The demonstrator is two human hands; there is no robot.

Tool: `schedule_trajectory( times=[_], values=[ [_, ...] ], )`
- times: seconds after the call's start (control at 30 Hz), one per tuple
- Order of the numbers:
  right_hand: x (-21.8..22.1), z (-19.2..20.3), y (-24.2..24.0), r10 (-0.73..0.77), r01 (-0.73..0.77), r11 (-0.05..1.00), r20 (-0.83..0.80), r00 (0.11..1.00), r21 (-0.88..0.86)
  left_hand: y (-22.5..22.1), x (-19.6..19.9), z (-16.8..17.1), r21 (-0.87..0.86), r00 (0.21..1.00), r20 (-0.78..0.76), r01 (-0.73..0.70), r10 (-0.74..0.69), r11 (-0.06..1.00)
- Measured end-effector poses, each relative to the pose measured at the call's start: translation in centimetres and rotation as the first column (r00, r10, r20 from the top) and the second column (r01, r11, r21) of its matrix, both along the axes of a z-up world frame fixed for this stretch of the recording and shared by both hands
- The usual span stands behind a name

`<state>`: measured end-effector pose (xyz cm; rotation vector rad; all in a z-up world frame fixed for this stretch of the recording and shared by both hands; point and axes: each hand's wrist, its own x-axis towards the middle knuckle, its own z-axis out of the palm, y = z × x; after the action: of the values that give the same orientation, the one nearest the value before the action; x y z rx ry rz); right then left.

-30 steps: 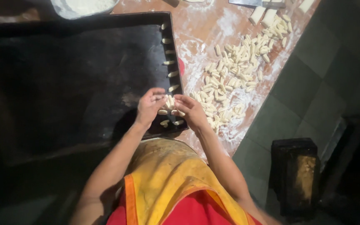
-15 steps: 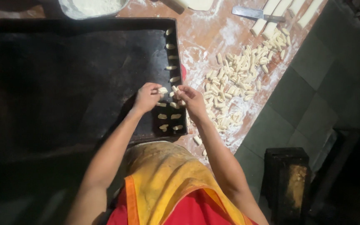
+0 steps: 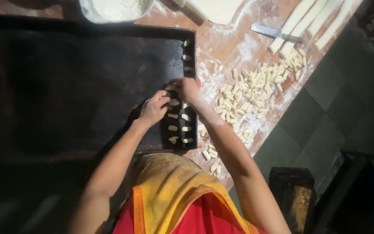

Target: The person picks up small shaped dough pieces from a floured wooden table one at a time and places them in spaced rows on a black baking tray, gradually filling the tray. Rolled dough sheets, a rolling pin, a knife, and a bowl of flour sit on the table nearby.

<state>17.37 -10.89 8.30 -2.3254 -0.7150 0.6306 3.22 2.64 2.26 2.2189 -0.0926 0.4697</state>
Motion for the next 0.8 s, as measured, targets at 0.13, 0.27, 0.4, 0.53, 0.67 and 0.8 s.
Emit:
schedule_trajectory(
  times=[0.13,0.27,0.4,0.53,0.67,0.8],
  values=[
    [0.6,-0.3,-1.0,-0.125,0.122,0.992,0.111,0.986,0.039,0.7,0.5,2.8,-0.208,0.978,-0.198,-0.101,0.060,0.973],
    [1.2,0.3,-3.2,-0.362,0.389,0.896,-0.152,0.920,0.216,1.2,2.6,2.8,-0.156,0.993,0.005,-0.112,0.114,0.981],
    [1.1,-0.2,-5.6,-0.378,0.609,0.654,-0.503,0.777,0.449,1.0,4.8,-1.6,-0.080,0.997,-0.073,-0.026,0.020,0.996],
    [0.5,2.6,-3.9,-0.403,0.663,0.632,-0.560,0.723,0.401,1.4,4.8,-1.6,-0.138,0.993,-0.107,0.028,-0.043,0.990],
    [1.2,3.3,-0.6,-0.328,0.553,0.705,-0.488,0.809,0.444,2.2,4.4,1.4,-0.285,0.999,-0.051,-0.029,0.015,0.958],
    [2.3,-1.3,-0.9,-0.215,0.221,0.838,-0.070,0.974,0.499,2.9,4.8,3.4,-0.404,0.983,-0.112,-0.177,0.143,0.897]
  ],
)
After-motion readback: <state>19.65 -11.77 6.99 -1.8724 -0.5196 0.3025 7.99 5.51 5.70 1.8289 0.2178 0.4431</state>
